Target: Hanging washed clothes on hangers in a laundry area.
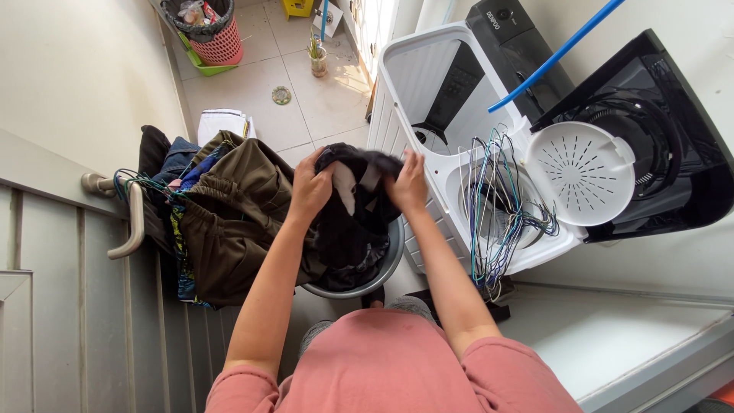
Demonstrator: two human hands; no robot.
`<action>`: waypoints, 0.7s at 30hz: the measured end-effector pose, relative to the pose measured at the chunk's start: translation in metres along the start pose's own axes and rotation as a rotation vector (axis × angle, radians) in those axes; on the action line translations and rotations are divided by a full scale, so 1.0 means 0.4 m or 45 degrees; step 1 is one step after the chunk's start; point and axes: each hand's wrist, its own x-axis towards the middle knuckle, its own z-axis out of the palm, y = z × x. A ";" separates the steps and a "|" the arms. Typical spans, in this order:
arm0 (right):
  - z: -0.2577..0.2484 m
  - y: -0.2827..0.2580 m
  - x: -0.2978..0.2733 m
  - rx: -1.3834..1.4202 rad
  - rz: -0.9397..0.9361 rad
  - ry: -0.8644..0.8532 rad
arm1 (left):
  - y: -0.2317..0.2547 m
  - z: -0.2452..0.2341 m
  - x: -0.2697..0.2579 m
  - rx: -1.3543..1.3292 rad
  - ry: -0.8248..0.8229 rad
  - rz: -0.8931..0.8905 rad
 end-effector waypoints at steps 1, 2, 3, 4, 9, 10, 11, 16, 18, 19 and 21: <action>0.016 -0.012 -0.029 0.001 -0.007 0.001 | 0.012 0.005 -0.001 -0.001 0.006 0.003; 0.032 -0.024 -0.058 0.034 -0.003 -0.025 | 0.023 0.009 -0.002 -0.123 0.036 -0.005; 0.049 -0.036 -0.089 0.068 0.002 -0.053 | 0.035 0.013 -0.003 -0.244 0.066 -0.014; 0.075 -0.014 -0.114 0.069 -0.003 -0.055 | 0.055 0.004 -0.008 -0.244 0.071 -0.013; 0.020 -0.086 -0.082 0.775 1.594 -0.954 | 0.103 -0.052 -0.037 -0.706 0.177 0.013; 0.060 -0.050 -0.064 0.771 1.588 -0.960 | 0.100 -0.055 -0.041 -0.706 0.185 0.013; 0.098 -0.011 -0.055 1.264 1.510 -1.111 | 0.095 -0.055 -0.052 -0.877 0.170 0.034; 0.135 0.009 0.090 1.597 0.984 -1.119 | 0.192 -0.082 -0.085 -1.264 0.246 -0.014; -0.044 -0.147 0.163 1.598 0.883 -0.976 | 0.178 -0.100 -0.082 -1.202 0.417 -0.015; -0.094 -0.188 0.179 1.599 0.877 -0.981 | 0.157 -0.128 -0.083 -1.200 0.421 -0.009; -0.196 -0.263 0.205 1.232 0.529 -0.929 | 0.114 -0.179 -0.088 -0.595 0.495 0.092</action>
